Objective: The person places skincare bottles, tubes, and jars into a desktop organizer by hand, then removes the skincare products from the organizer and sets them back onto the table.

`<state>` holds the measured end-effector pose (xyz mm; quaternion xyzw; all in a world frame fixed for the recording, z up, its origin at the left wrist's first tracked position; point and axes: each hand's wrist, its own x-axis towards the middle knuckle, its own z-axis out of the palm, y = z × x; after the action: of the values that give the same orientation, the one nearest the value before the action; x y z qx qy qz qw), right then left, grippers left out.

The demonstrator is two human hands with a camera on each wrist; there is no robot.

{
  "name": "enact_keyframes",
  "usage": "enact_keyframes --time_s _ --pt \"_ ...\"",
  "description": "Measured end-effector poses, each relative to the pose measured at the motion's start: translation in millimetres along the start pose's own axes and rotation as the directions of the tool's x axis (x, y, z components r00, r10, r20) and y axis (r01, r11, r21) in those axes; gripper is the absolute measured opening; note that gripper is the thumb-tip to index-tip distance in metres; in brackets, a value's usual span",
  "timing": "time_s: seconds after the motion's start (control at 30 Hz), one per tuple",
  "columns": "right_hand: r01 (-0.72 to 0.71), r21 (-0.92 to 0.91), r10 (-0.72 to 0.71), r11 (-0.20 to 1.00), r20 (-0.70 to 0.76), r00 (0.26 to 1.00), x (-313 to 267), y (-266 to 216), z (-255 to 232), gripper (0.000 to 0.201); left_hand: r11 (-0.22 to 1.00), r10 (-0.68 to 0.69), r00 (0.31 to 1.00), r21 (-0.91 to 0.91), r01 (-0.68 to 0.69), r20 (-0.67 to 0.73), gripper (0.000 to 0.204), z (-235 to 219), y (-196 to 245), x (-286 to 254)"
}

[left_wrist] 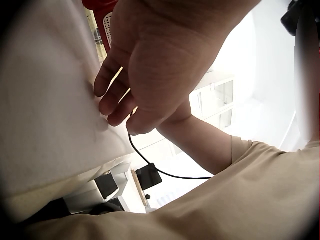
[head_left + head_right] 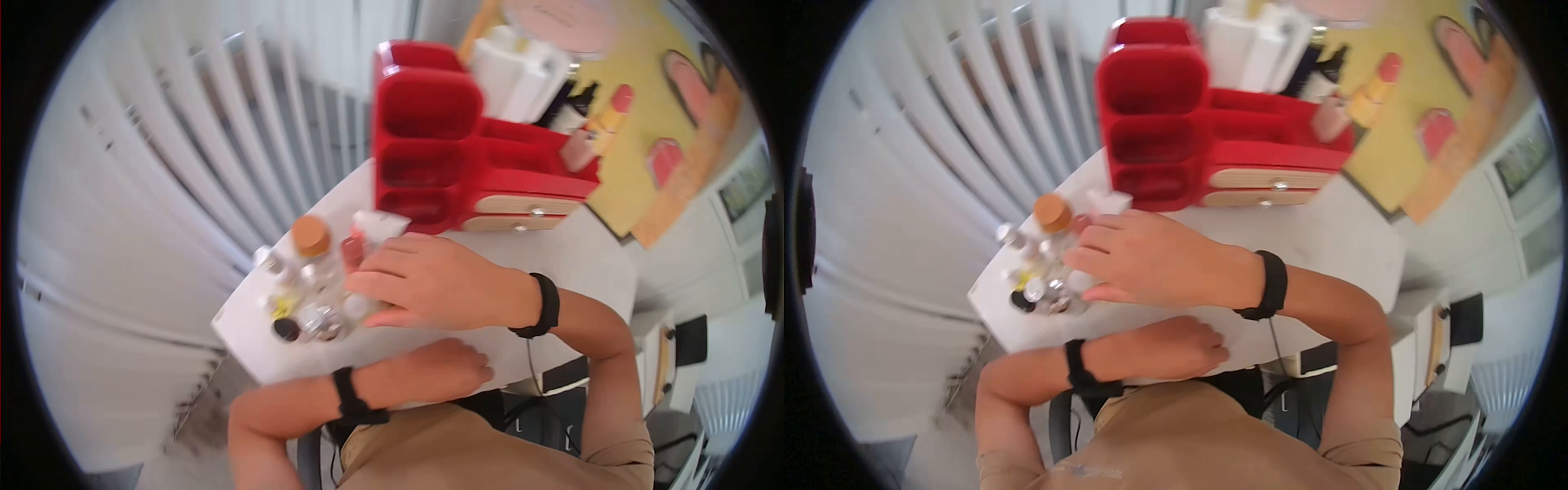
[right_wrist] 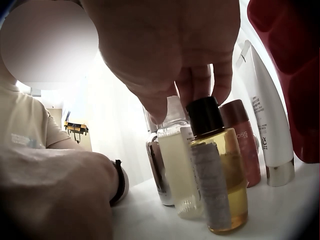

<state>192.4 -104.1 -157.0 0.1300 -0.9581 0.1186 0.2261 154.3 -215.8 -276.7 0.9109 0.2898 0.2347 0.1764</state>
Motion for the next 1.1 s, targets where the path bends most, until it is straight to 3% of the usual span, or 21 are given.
enact_keyframes --time_s 0.07,0.13,0.2,0.23,0.3,0.33,0.37,0.43,0.47,0.53,0.63,0.67,0.73,0.8,0.83,0.9,1.03,1.1 --pt "-0.052 -0.121 0.052 0.991 -0.003 0.999 -9 3 -42 0.030 0.999 0.038 0.999 0.009 -0.038 -0.017 0.013 -1 -1 3" --pt "-0.111 -0.242 0.095 0.964 -0.076 0.993 -20 21 -78 0.023 0.999 -0.041 0.998 -0.014 0.041 0.048 0.012 -6 2 4" --pt "-0.404 -0.068 0.379 0.912 -0.233 0.896 -38 42 -120 0.025 1.000 -0.020 0.998 -0.008 0.020 0.060 0.011 -7 1 5" --pt "-0.560 -0.207 0.486 0.802 -0.318 0.814 -48 49 -141 0.027 1.000 -0.018 0.997 -0.004 0.018 0.070 0.010 -8 1 5" --pt "-0.747 -0.212 0.627 0.630 -0.428 0.651 -67 75 -178 0.029 1.000 -0.012 0.998 -0.001 0.012 0.067 0.010 -10 1 5" --pt "-0.735 -0.378 0.563 0.563 -0.475 0.676 -84 94 -191 0.030 1.000 -0.007 0.998 0.002 0.007 0.062 0.010 -11 2 4" --pt "-0.736 -0.376 0.560 0.563 -0.481 0.674 -100 109 -198 0.030 1.000 -0.007 0.998 0.006 0.006 0.066 0.010 -10 2 5" --pt "-0.791 -0.472 0.657 0.390 -0.460 0.598 -126 130 -206 0.028 1.000 -0.017 0.999 -0.005 0.017 0.046 0.011 -8 1 4" --pt "-0.793 -0.466 0.654 0.392 -0.465 0.597 -134 138 -206 0.028 1.000 -0.020 0.998 0.001 0.020 0.052 0.011 -9 1 4" --pt "-0.740 -0.471 0.693 0.479 -0.314 0.649 -149 150 -203 0.026 0.999 -0.025 0.999 -0.018 0.026 0.034 0.012 -9 1 4" --pt "-0.758 -0.435 0.677 0.486 -0.360 0.641 -156 151 -206 0.024 0.998 -0.054 0.997 -0.023 0.055 0.052 0.012 -5 0 5" --pt "-0.780 -0.388 0.694 0.490 -0.369 0.619 -144 137 -204 0.022 0.995 -0.091 0.994 -0.033 0.093 0.056 0.012 -4 0 3" --pt "-0.794 -0.336 0.709 0.507 -0.360 0.606 -121 105 -204 0.020 0.996 -0.036 0.999 -0.082 0.036 0.001 0.013 -2 -3 3" --pt "-0.741 -0.236 0.619 0.629 -0.424 0.661 -103 77 -195 0.015 0.996 -0.043 0.999 -0.085 0.042 -0.006 0.013 -1 -4 2" --pt "-0.739 -0.233 0.621 0.633 -0.417 0.664 -92 60 -187 0.015 0.996 -0.028 1.000 -0.085 0.028 -0.006 0.013 -1 -4 2" --pt "-0.672 -0.211 0.604 0.710 -0.308 0.735 -65 27 -161 0.011 0.995 -0.031 0.999 -0.091 0.030 -0.011 0.013 -1 -4 2" --pt "-0.313 -0.243 0.324 0.918 0.007 0.946 -42 13 -99 0.010 0.995 -0.033 0.999 -0.093 0.032 -0.008 0.013 -4 -3 2" --pt "-0.250 -0.286 0.275 0.925 0.048 0.960 -38 14 -69 0.013 0.996 -0.032 0.999 -0.089 0.031 -0.006 0.013 -5 -3 2"
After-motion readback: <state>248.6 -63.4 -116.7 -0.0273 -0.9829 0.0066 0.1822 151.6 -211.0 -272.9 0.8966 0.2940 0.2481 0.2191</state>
